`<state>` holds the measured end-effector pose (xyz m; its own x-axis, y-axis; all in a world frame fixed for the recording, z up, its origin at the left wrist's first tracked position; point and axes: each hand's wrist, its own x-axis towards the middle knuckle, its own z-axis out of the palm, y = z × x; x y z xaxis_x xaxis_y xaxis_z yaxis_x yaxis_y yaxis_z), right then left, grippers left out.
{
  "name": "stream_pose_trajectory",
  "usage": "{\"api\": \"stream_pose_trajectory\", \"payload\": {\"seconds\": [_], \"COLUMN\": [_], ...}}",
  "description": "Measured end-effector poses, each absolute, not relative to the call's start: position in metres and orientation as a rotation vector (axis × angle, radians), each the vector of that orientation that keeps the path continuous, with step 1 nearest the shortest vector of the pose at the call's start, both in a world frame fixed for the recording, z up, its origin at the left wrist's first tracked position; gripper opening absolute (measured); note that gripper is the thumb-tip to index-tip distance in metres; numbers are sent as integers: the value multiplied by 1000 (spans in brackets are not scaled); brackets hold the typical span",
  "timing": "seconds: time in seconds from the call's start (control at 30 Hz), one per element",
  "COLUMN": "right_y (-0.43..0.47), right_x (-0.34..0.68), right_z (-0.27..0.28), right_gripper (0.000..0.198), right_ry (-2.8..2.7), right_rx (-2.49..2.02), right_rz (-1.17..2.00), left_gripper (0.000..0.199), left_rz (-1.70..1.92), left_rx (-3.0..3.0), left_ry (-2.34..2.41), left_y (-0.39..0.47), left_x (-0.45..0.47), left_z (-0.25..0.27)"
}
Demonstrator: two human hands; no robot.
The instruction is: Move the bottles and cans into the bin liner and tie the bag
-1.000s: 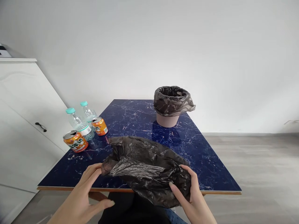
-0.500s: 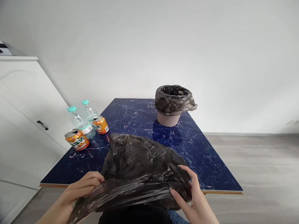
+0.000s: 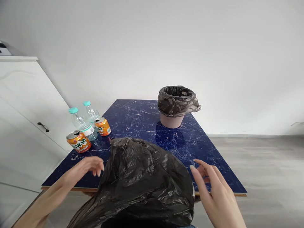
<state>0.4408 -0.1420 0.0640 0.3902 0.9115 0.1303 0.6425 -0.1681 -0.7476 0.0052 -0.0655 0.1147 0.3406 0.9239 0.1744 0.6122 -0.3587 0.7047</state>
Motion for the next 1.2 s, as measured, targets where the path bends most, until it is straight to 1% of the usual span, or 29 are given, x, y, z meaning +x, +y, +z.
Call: {"api": "stream_pose_trajectory", "payload": {"seconds": [0.07, 0.13, 0.2, 0.27, 0.37, 0.5, 0.63, 0.77, 0.83, 0.9, 0.97, 1.07, 1.2], "right_y": [-131, -121, -112, -105, -98, -97, -101, -107, -108, -107, -103, -97, -100], "right_x": [422, 403, 390, 383, 380, 381, 381, 380, 380, 380, 380, 380, 380], "right_z": [69, 68, 63, 54, 43, 37, 40, 41, 37, 28, 17, 5, 13], "right_gripper": [52, 42, 37, 35, 35, 34, 32, 37, 43, 50, 58, 66, 71], "right_ry": [-1500, -1682, -1803, -1888, -1964, -1990, -1981, -1974, -1982, -1991, -1990, -1941, -1816], "right_rx": [-1790, -1680, -1658, -1688, -1727, -1732, -1718, -1678, -1646, -1639, -1669, -1725, -1740], "right_rz": [387, 432, 466, 465, 451, 459, 452, 396, 335, 270, 236, 234, 228], "left_gripper": [47, 50, 55, 55, 48, 37, 35, 36, 35, 32, 34, 35, 36], "left_rz": [651, 554, 502, 518, 564, 609, 666, 908, 1063, 1196, 1255, 1163, 1119], "left_rx": [2139, 2305, 2401, 2376, 2295, 2199, 2051, 1672, 1417, 1294, 1361, 1595, 1770], "left_ry": [1418, 1474, 1541, 1594, 1547, 1403, 1312, 1097, 947, 866, 947, 1280, 1574], "left_y": [-42, -17, 7, 27, 46, 55, 52, 44, 44, 52, 69, 101, 119], "left_x": [17, 34, 51, 65, 79, 87, 90, 91, 90, 86, 79, 64, 50], "left_z": [119, 112, 98, 85, 76, 84, 97, 111, 116, 117, 113, 101, 94]}}
